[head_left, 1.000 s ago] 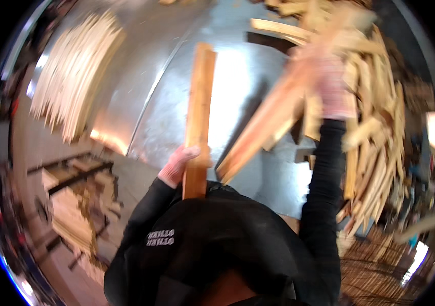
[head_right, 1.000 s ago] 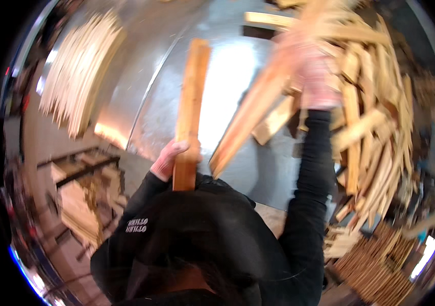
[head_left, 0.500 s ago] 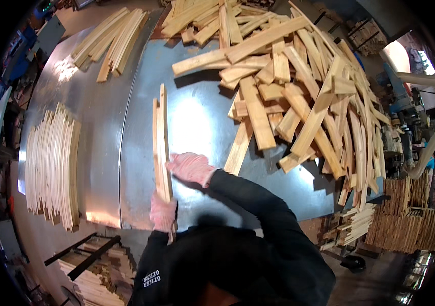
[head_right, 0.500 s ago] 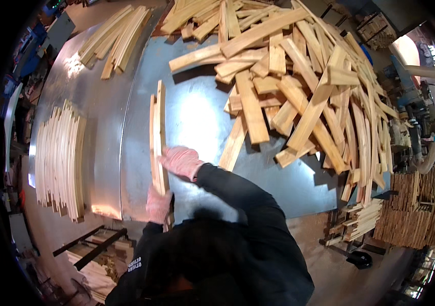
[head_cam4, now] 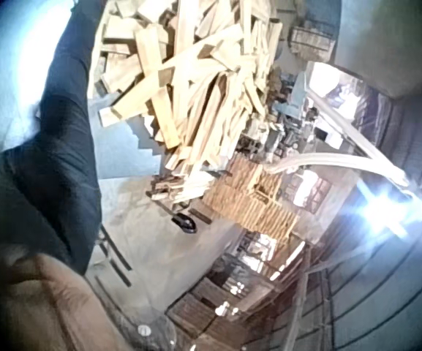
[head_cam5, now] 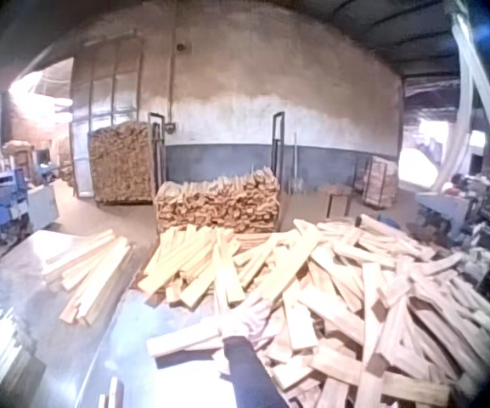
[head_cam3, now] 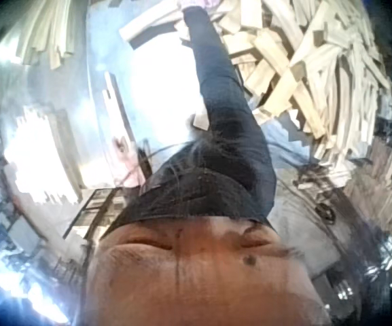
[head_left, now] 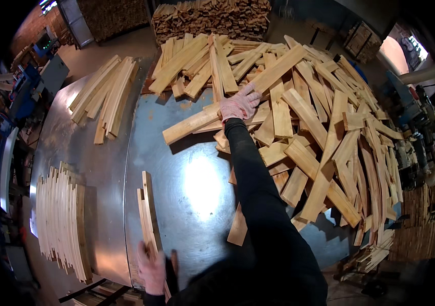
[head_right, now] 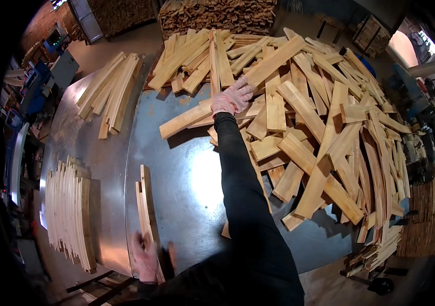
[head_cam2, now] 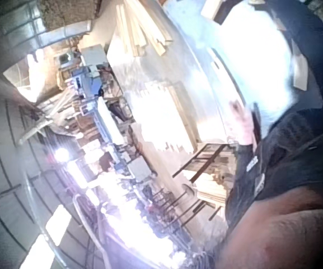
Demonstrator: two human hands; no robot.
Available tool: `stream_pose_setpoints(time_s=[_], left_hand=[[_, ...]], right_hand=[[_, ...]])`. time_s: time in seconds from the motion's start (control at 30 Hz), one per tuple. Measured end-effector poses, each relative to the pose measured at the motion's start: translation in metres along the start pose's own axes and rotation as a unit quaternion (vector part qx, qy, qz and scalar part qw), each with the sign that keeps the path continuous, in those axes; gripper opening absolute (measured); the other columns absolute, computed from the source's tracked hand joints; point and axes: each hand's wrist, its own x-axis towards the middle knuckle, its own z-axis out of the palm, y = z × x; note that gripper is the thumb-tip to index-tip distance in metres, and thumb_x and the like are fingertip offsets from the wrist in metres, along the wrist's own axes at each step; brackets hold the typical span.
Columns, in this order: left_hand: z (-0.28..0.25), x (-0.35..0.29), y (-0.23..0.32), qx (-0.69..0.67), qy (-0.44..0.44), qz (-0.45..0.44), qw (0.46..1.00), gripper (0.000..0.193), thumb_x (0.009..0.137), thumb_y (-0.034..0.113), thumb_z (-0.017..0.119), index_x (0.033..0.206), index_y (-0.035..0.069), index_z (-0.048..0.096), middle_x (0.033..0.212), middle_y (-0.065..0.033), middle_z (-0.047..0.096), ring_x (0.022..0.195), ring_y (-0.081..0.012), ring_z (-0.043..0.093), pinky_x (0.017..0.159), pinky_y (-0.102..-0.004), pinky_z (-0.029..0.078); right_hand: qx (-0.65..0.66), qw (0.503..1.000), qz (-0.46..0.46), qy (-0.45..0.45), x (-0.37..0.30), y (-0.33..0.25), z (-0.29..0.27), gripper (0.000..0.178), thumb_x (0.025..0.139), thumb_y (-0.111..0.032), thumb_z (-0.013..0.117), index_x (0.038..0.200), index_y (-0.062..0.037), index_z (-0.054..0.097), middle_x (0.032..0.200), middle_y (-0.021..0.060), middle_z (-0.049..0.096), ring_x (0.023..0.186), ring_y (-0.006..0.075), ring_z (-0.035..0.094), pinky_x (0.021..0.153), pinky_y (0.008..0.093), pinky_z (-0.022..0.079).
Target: The person repeatedly picks up wooden planks from a large pile on a metal table and stacks them neatly on a nearby rack. The person handles the planks one by one or in small groups, aligning them before placing them on the rack.
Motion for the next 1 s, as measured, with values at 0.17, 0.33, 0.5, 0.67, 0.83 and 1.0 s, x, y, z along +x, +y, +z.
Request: stream_pose_setpoints(time_s=[0.17,0.33,0.5,0.67,0.83,1.0], left_hand=[[0.059,0.124,0.095,-0.364,-0.189,0.019,0.912,0.057,0.101,0.028,0.061,0.146,-0.004,0.046,0.105,-0.0063,0.062,0.093,-0.0143,0.060,0.081,-0.0288,0.051],[0.130,0.220,0.139,-0.222,-0.135,-0.050,0.964,0.068,0.095,0.041,0.067,0.147,0.000,0.048,0.115,-0.0142,0.065,0.101,-0.0233,0.063,0.087,-0.0359,0.052],[0.119,0.279,0.193,0.029,0.209,0.277,0.937,0.094,0.083,0.058,0.074,0.153,0.005,0.041,0.136,-0.0228,0.060,0.127,-0.0362,0.057,0.106,-0.0526,0.043],[0.157,0.331,0.276,0.204,-0.101,0.211,0.950,0.103,0.081,0.071,0.068,0.153,0.003,0.038,0.149,-0.0225,0.050,0.138,-0.0406,0.048,0.114,-0.0535,0.036],[0.156,0.302,0.272,0.199,-0.275,0.199,0.919,0.096,0.080,0.070,0.070,0.143,0.002,0.046,0.131,-0.0239,0.063,0.125,-0.0380,0.060,0.104,-0.0442,0.048],[0.118,0.172,0.200,-0.178,-0.332,0.121,0.919,0.085,0.075,0.049,0.081,0.136,-0.001,0.050,0.116,-0.0250,0.068,0.109,-0.0348,0.068,0.096,-0.0396,0.052]], right_hand=[[0.663,0.711,-0.022,-0.234,-0.054,0.074,-0.037,0.053,0.081,-0.004,0.063,0.127,0.0036,0.037,0.107,0.0209,0.058,0.089,0.0258,0.059,0.077,0.0368,0.048],[0.396,0.867,-0.134,-0.272,-0.113,0.136,-0.130,0.067,0.089,-0.014,0.067,0.149,0.0000,0.041,0.137,0.0206,0.055,0.110,0.0281,0.060,0.092,0.0383,0.052],[-0.096,0.962,-0.252,0.045,0.047,0.166,-0.164,0.094,0.087,-0.059,0.068,0.158,-0.0072,0.034,0.150,0.0302,0.046,0.139,0.0435,0.046,0.113,0.0445,0.041],[-0.253,0.953,-0.117,-0.123,0.100,0.220,-0.124,0.103,0.085,-0.055,0.072,0.164,-0.0152,0.019,0.147,0.0264,0.050,0.131,0.0427,0.054,0.110,0.0475,0.044],[-0.248,0.956,-0.103,-0.120,0.053,0.205,-0.125,0.099,0.083,-0.048,0.072,0.163,-0.0217,0.020,0.141,0.0221,0.052,0.126,0.0425,0.057,0.105,0.0493,0.048],[-0.168,0.951,-0.221,-0.140,-0.010,0.224,-0.135,0.099,0.078,-0.045,0.079,0.160,-0.0171,0.029,0.129,0.0246,0.056,0.119,0.0439,0.058,0.102,0.0515,0.048]])
